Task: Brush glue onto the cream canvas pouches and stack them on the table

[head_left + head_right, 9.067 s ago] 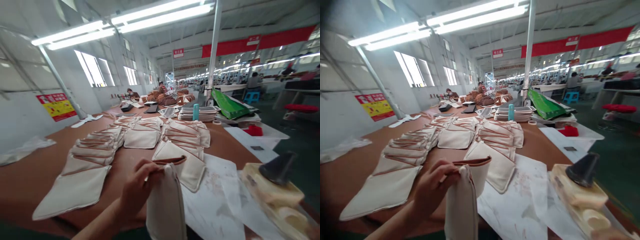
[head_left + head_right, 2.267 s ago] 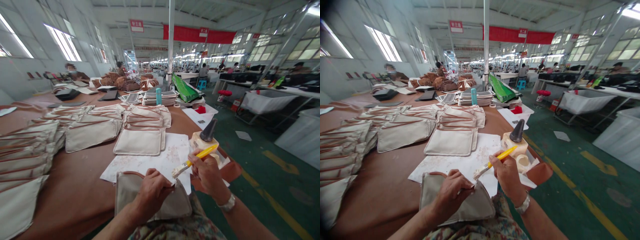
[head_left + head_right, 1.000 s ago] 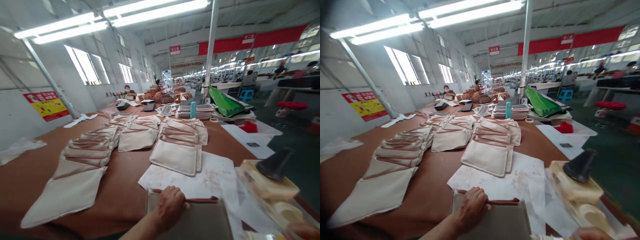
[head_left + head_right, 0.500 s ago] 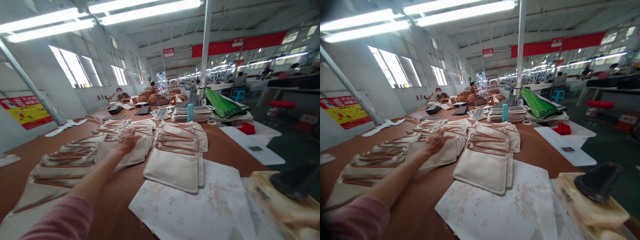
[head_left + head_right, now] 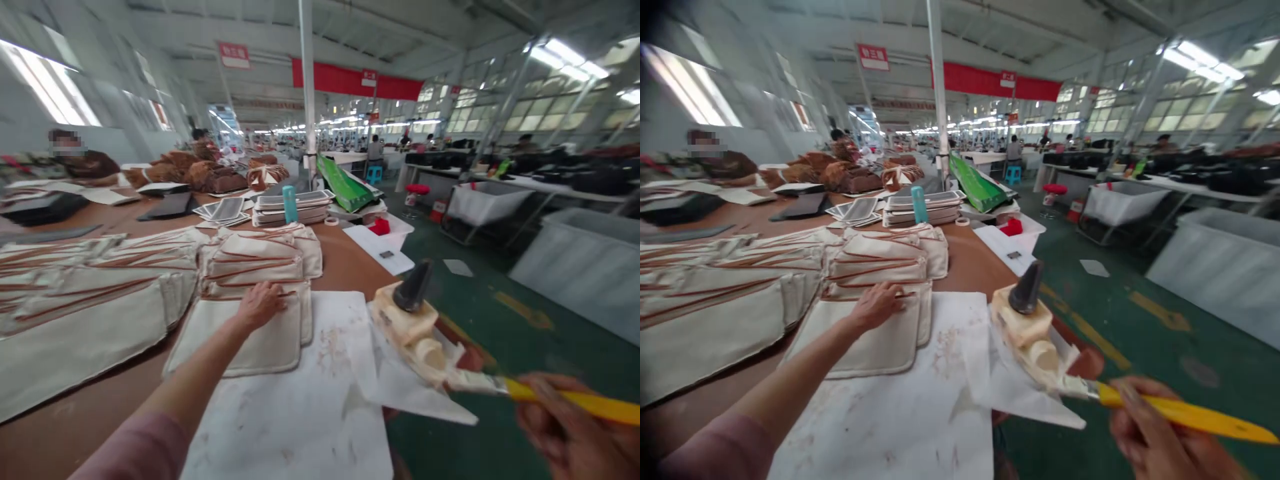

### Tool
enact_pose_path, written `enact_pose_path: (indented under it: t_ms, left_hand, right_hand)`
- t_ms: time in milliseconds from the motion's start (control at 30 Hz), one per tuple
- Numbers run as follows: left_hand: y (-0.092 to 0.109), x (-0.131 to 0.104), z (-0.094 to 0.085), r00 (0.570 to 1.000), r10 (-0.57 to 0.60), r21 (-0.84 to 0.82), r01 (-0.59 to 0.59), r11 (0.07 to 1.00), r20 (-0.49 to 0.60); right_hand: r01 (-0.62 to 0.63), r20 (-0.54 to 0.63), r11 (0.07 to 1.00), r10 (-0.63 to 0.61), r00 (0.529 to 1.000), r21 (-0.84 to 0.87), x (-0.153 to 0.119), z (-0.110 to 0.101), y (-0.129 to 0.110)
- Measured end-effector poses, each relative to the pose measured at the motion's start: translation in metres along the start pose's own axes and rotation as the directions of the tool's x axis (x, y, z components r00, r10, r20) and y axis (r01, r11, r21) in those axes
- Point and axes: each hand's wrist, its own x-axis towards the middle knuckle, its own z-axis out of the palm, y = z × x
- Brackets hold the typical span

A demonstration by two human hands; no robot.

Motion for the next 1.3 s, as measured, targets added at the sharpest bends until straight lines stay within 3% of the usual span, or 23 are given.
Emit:
enact_pose_path:
  t_ms: [67, 200, 400, 533, 600, 767, 900, 1133, 1233, 1300]
  left_hand:
    - [-0.001, 0.007, -0.004, 0.999, 0.025, -0.002, -0.025, 1.000, 0.043]
    - [0.001, -0.002, -0.017, 0.994, 0.089, 0.009, -0.090, 0.996, 0.058]
    - [0.012, -0.052, -0.057, 0.987, 0.163, 0.039, -0.163, 0.986, -0.003]
    - [0.030, -0.088, -0.090, 0.963, 0.218, 0.067, -0.209, 0.976, -0.159]
    - [0.047, -0.105, -0.097, 0.963, 0.200, 0.043, -0.196, 0.980, -0.182]
    - [0.097, -0.135, -0.077, 0.970, 0.208, -0.149, -0.225, 0.963, -0.122]
    - [0.125, -0.145, -0.062, 0.963, 0.217, -0.296, -0.257, 0.920, -0.160]
    - [0.141, -0.163, -0.075, 0.980, 0.129, -0.632, -0.197, 0.750, -0.152]
    - [0.145, -0.176, -0.079, 0.982, 0.133, -0.701, -0.187, 0.688, -0.131]
    - [0.149, -0.184, -0.080, 0.985, 0.128, -0.729, -0.172, 0.663, -0.117]
  right_hand:
    - [-0.008, 0.009, 0.993, 0.009, 1.000, -0.122, 0.016, -0.006, 0.005]
    - [0.235, 0.083, 0.888, -0.220, 0.972, -0.397, 0.041, 0.009, 0.025]
    - [0.355, 0.270, 0.852, -0.264, 0.926, -0.384, 0.059, 0.039, 0.053]
    - [0.352, 0.249, 0.852, -0.270, 0.930, -0.389, 0.062, 0.031, 0.050]
    - [0.344, 0.225, 0.857, -0.274, 0.935, -0.383, 0.058, 0.023, 0.045]
    - [0.330, 0.208, 0.868, -0.269, 0.940, -0.371, 0.040, 0.001, 0.039]
    - [0.320, 0.151, 0.868, -0.283, 0.947, -0.381, 0.031, -0.013, 0.037]
    - [0.403, 0.214, 0.853, -0.348, 0.913, -0.331, 0.022, -0.011, 0.035]
    - [0.370, 0.112, 0.862, -0.353, 0.929, -0.346, 0.013, -0.014, 0.017]
    - [0.268, 0.053, 0.939, -0.263, 0.963, -0.218, 0.002, -0.011, -0.005]
